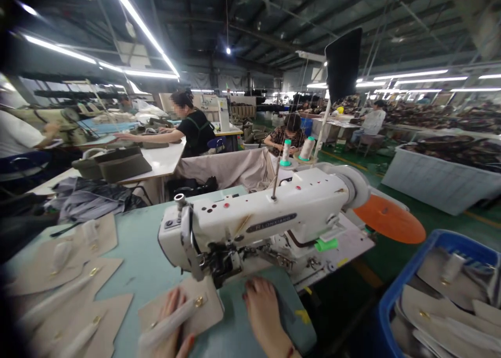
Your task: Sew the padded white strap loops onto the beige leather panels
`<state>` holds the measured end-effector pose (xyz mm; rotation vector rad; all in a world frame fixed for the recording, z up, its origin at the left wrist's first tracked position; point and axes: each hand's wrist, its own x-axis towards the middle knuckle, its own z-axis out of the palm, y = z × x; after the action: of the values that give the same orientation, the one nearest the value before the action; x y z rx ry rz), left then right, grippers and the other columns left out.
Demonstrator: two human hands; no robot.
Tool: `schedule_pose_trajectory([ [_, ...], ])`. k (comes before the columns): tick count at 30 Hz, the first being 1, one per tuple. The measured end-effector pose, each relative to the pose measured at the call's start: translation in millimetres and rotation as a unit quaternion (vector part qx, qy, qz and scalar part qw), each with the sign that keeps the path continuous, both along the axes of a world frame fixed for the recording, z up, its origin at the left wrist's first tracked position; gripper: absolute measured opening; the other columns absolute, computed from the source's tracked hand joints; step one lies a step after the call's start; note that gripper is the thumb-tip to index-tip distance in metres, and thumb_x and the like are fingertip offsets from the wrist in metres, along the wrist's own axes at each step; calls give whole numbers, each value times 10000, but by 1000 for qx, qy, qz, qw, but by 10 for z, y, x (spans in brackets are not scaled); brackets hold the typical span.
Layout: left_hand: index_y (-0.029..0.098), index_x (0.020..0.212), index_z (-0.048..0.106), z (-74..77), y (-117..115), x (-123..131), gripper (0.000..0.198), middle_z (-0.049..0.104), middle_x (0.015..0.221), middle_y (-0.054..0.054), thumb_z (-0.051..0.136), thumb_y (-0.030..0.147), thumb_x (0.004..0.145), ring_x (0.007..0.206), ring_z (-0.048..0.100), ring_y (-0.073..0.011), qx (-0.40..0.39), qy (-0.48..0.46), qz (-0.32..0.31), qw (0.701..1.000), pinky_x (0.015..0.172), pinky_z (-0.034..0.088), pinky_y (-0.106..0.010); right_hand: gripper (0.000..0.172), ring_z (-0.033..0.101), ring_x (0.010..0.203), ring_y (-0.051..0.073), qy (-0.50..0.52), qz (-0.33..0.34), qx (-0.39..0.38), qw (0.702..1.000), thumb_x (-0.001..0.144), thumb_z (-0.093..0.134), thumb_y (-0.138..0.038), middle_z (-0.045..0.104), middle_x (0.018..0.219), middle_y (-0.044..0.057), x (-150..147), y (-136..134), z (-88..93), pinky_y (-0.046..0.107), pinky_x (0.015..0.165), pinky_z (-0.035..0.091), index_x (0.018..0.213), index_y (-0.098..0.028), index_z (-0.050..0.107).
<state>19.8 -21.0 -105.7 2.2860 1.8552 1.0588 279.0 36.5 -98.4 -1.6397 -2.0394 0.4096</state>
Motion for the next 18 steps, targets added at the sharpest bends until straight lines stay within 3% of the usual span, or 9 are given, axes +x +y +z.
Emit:
schedule_pose_trajectory([
  [1,371,1532,38,-44,99,-6,809,137,1617,-54,526,314,889,1439,207,-394,22,17,5,1000,1067,331,-678,279,616,1044,259,67,28,-22,997,916,466,-182,682,1102,97,-93,-15,85,393,937,449,1060,-196,705],
  [3,287,1542,79,-54,275,-60,823,201,1598,-113,564,358,880,1445,192,-385,17,62,-13,998,1111,247,-671,336,637,913,218,213,76,-90,970,977,401,-305,700,965,89,-290,-28,213,319,833,474,979,-166,707],
  [7,277,1506,265,200,426,-238,696,401,1517,-97,567,414,894,1392,368,-268,-40,91,-121,988,1159,277,-504,476,621,837,213,442,89,-212,867,931,450,-547,693,867,77,-666,-4,282,289,743,469,904,-142,699],
  [10,264,1462,380,452,392,-305,576,416,1509,-81,507,432,926,1380,393,-234,-141,6,-135,981,1158,298,-445,466,622,819,216,556,87,-288,775,896,497,-572,692,881,75,-860,-21,280,299,716,474,998,-156,682],
  [12,253,1436,430,575,369,-312,526,438,1495,-68,453,446,947,1366,417,-221,-228,-82,-130,961,1154,308,-431,445,623,795,216,588,74,-310,743,895,501,-553,691,882,76,-922,-44,312,296,677,470,1039,-165,664],
  [14,239,1418,462,660,371,-318,538,470,1470,-58,434,489,942,1348,443,-230,-300,-159,-121,933,1150,315,-432,391,615,802,213,569,70,-284,769,883,530,-507,687,881,74,-935,-55,367,284,676,458,999,-161,670],
  [18,217,1372,532,778,439,-350,610,562,1383,-54,437,593,901,1285,514,-279,-387,-240,-82,886,1119,366,-436,270,574,712,179,431,78,-192,878,878,525,-352,659,766,57,-897,-25,431,242,608,382,802,-140,675],
])
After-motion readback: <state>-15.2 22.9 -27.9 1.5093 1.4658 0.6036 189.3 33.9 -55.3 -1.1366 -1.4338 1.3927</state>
